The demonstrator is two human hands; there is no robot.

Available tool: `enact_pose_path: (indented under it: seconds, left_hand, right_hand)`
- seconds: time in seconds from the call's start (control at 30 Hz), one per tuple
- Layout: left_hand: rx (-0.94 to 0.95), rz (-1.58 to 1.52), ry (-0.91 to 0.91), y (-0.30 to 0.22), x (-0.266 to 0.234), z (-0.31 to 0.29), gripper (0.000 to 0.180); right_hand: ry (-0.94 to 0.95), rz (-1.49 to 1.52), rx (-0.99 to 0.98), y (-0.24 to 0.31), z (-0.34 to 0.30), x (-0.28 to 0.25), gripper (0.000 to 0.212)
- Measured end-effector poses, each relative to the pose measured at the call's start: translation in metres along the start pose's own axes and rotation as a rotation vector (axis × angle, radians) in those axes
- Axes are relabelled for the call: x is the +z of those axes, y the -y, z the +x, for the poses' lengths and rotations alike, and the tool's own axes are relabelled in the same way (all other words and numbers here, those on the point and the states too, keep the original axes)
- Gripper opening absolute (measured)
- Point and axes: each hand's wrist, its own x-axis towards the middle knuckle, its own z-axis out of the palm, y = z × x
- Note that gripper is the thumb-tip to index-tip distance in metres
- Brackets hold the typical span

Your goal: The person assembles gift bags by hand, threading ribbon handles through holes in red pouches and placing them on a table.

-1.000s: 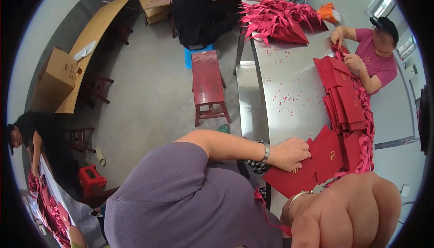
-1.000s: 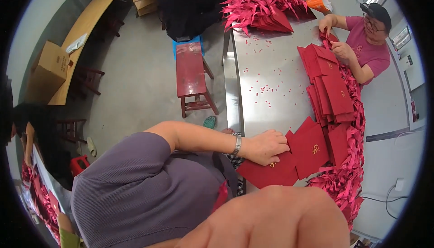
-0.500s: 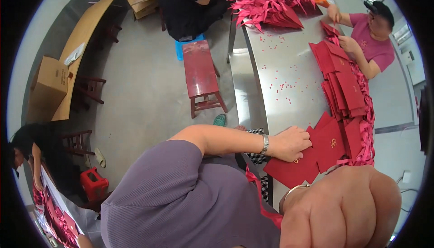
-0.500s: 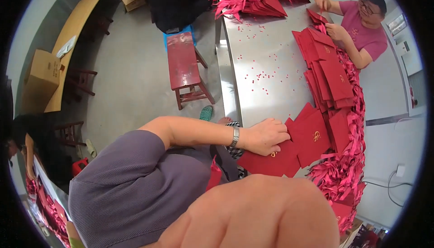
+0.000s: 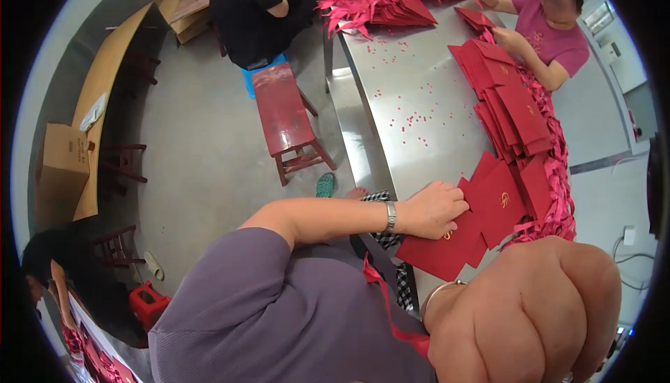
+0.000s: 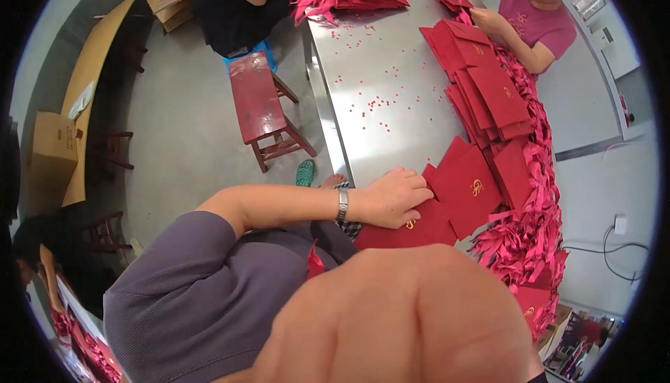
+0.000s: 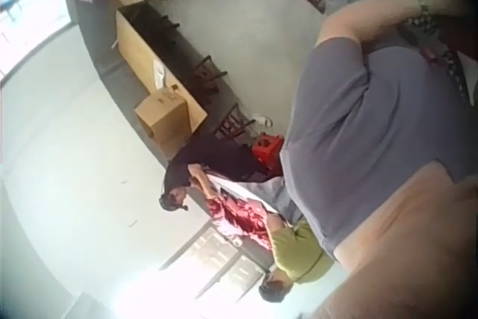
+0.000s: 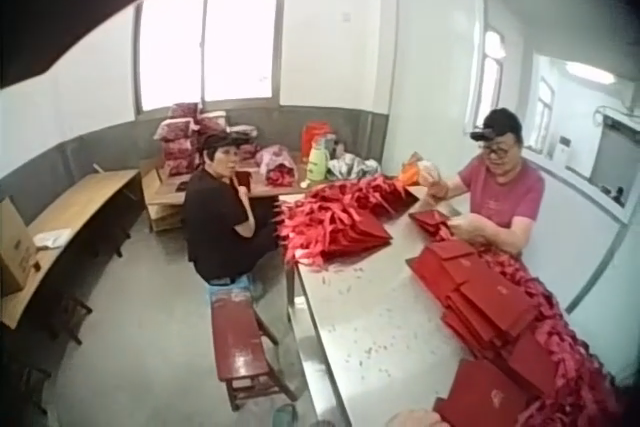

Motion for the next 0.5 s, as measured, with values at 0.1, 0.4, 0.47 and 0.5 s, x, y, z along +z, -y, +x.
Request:
enact_pose_path:
  seconds: [0.1, 0.4, 0.47, 0.5]
  left_hand:
    - [0.003, -0.004, 0.024, 0.000, -0.001, 0.003, 0.042]
    - [-0.008, -0.023, 0.007, 0.003, -0.003, 0.006, 0.041]
    - [-0.034, -0.072, -0.021, 0.000, -0.004, 0.006, 0.038]
    - [-0.036, -0.070, -0.016, -0.002, -0.004, 0.007, 0.038]
  right_hand:
    - [-0.064, 0.011, 0.036, 0.006, -0.005, 0.008, 0.011]
    - [-0.584, -0.587, -0.412, -0.006, -0.027, 0.033, 0.010]
    - [-0.707, -0.719, -0.516, -0.014, -0.030, 0.039, 0.011]
    - [-0.768, -0.782, -0.568, -0.018, -0.032, 0.043, 0.012]
